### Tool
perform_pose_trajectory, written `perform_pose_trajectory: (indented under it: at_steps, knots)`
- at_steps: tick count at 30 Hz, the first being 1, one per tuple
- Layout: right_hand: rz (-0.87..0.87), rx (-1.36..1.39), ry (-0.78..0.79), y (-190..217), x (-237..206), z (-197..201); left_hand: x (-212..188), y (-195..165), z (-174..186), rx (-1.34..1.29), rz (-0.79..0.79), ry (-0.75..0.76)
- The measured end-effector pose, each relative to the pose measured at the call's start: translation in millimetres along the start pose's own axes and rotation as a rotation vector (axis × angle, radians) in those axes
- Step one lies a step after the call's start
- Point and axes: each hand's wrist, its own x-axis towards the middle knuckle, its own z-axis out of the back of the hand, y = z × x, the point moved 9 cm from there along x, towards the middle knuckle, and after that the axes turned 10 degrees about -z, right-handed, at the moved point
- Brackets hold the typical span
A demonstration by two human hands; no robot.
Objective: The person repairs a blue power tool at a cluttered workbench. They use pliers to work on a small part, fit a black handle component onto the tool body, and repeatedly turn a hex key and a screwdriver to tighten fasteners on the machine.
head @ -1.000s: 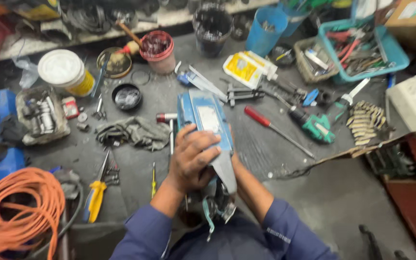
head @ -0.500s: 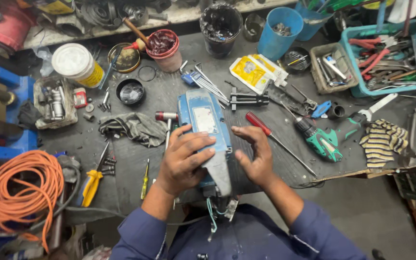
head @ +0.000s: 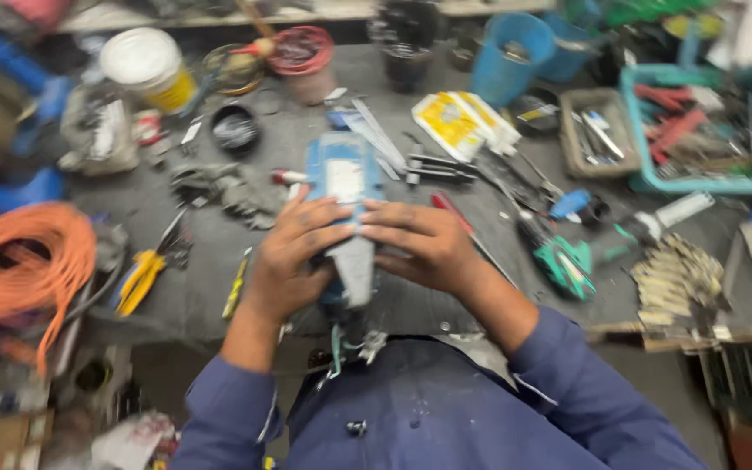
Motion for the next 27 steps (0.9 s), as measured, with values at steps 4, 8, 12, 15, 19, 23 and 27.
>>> perform_pose_trajectory:
  at_steps: [4, 8, 12, 15, 19, 23, 27]
  knots:
    - [0.04, -0.159, -0.023, 14.0, 5.2, -14.7, -18.6, -1.9, 15.1, -0.044, -0.007, -0.07]
    - [0.081, -0.167, -0.055, 25.3, 7.4, -29.5, -33.9, -1.6, 27.2, 0.033, -0.005, -0.048]
    - [0.085, -0.231, -0.078, 31.1, 8.4, -40.3, -36.8, -2.0, 38.9, 0.021, -0.039, -0.024]
    - [0.035, -0.234, -0.081, 36.2, 13.1, -50.0, -40.0, 1.3, 52.2, 0.028, -0.075, -0.01]
    - [-0.032, -0.262, -0.026, 48.5, 28.1, -60.3, -53.8, 34.8, 87.0, -0.07, -0.049, -0.028]
    - [-0.129, -0.263, -0.051, 60.9, 51.1, -70.9, -89.5, 166.8, 195.2, -0.069, 0.422, -0.388]
    - [-0.219, -0.245, -0.086, 70.8, 70.4, -82.0, -114.8, 259.3, 280.0, 0.669, 0.567, -0.049]
